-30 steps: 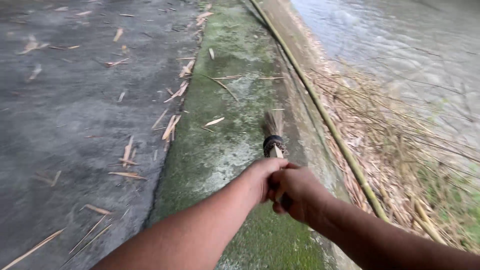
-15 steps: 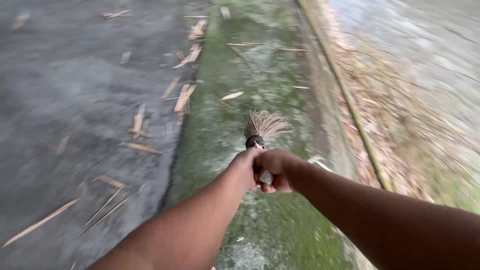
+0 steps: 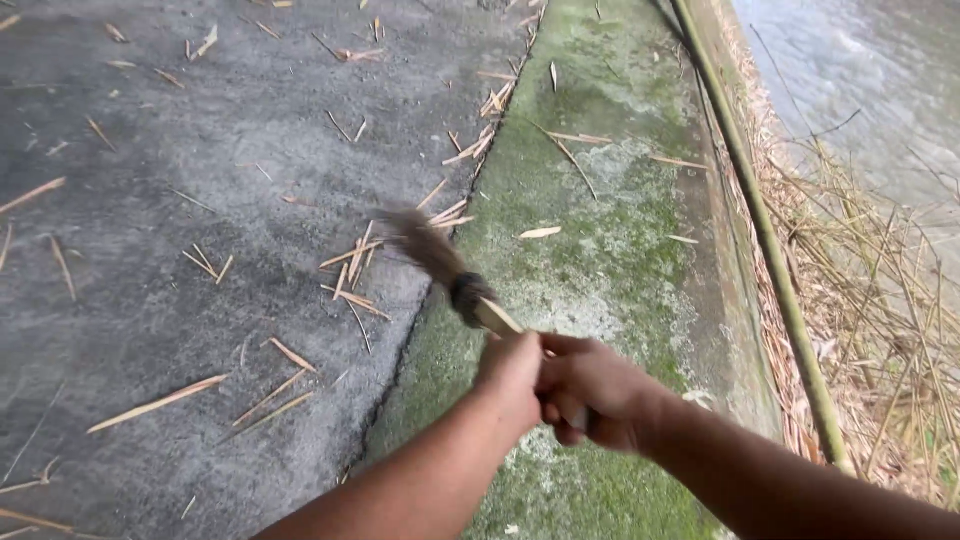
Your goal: The person sweeps bamboo leaves off a concrete path and a mossy ledge using a small hand broom. They continue sweeping debris along the riverbank, clearing the area around a tree and a potted plant.
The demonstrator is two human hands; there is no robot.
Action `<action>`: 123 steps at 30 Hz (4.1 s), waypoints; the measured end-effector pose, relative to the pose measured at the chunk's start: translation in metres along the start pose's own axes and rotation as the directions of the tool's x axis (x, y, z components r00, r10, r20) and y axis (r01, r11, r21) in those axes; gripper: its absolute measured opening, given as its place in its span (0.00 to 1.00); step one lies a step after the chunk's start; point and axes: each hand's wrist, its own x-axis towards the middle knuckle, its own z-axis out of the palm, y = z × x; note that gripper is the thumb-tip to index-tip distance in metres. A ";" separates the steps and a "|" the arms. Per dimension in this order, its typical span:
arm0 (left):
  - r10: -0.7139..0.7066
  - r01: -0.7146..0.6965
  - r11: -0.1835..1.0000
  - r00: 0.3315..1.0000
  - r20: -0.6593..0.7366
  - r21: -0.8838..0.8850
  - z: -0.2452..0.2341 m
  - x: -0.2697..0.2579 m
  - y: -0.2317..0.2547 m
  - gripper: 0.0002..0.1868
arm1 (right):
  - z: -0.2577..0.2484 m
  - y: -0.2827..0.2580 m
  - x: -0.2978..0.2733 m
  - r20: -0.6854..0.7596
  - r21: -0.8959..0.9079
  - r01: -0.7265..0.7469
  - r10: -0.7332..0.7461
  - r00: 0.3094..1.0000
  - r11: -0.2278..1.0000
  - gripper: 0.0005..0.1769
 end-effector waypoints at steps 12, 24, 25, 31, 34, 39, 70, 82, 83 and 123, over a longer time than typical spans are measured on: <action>-0.534 0.125 0.766 0.668 0.518 0.630 0.122 0.105 -0.069 0.09 | -0.051 -0.005 -0.023 -0.629 0.318 0.198 0.050 0.775 0.927 0.03; -0.212 0.218 0.975 0.973 0.095 -0.053 0.000 0.058 -0.005 0.16 | -0.028 -0.009 0.070 0.003 0.006 -0.178 0.177 0.984 0.984 0.15; -0.209 0.214 0.975 0.974 0.085 -0.058 0.003 0.066 -0.011 0.16 | -0.035 -0.012 0.070 0.014 0.002 -0.182 0.182 0.983 0.983 0.15; 0.065 -0.072 0.996 0.991 -0.113 -0.053 0.061 0.061 -0.017 0.16 | -0.088 -0.034 0.039 0.206 0.069 -0.053 0.038 0.978 0.996 0.34; 0.084 -0.084 0.992 0.996 0.002 -0.095 0.082 0.058 -0.024 0.18 | -0.100 -0.039 0.016 0.181 0.015 0.026 -0.028 0.983 1.000 0.33; -0.170 0.099 0.966 0.938 0.301 0.240 0.140 0.093 -0.037 0.14 | -0.127 -0.047 -0.006 -0.205 0.110 0.118 -0.094 0.974 0.987 0.26; -0.023 0.023 1.000 0.999 0.043 0.002 0.022 0.115 0.051 0.21 | -0.029 -0.069 0.111 -0.001 -0.065 -0.054 0.054 0.999 0.996 0.34; -0.304 0.165 0.918 0.877 0.373 0.361 0.119 0.106 -0.006 0.15 | -0.072 -0.043 0.033 -0.486 0.240 0.148 -0.014 0.874 0.959 0.21; -0.378 0.167 0.864 0.839 0.391 0.475 0.126 0.105 -0.011 0.12 | -0.079 -0.037 0.034 -0.532 0.269 0.145 0.021 0.846 0.952 0.19; -0.651 0.347 0.752 0.523 0.550 0.560 0.145 0.137 -0.037 0.17 | -0.161 0.012 0.083 -0.621 0.245 0.066 0.105 0.777 0.967 0.21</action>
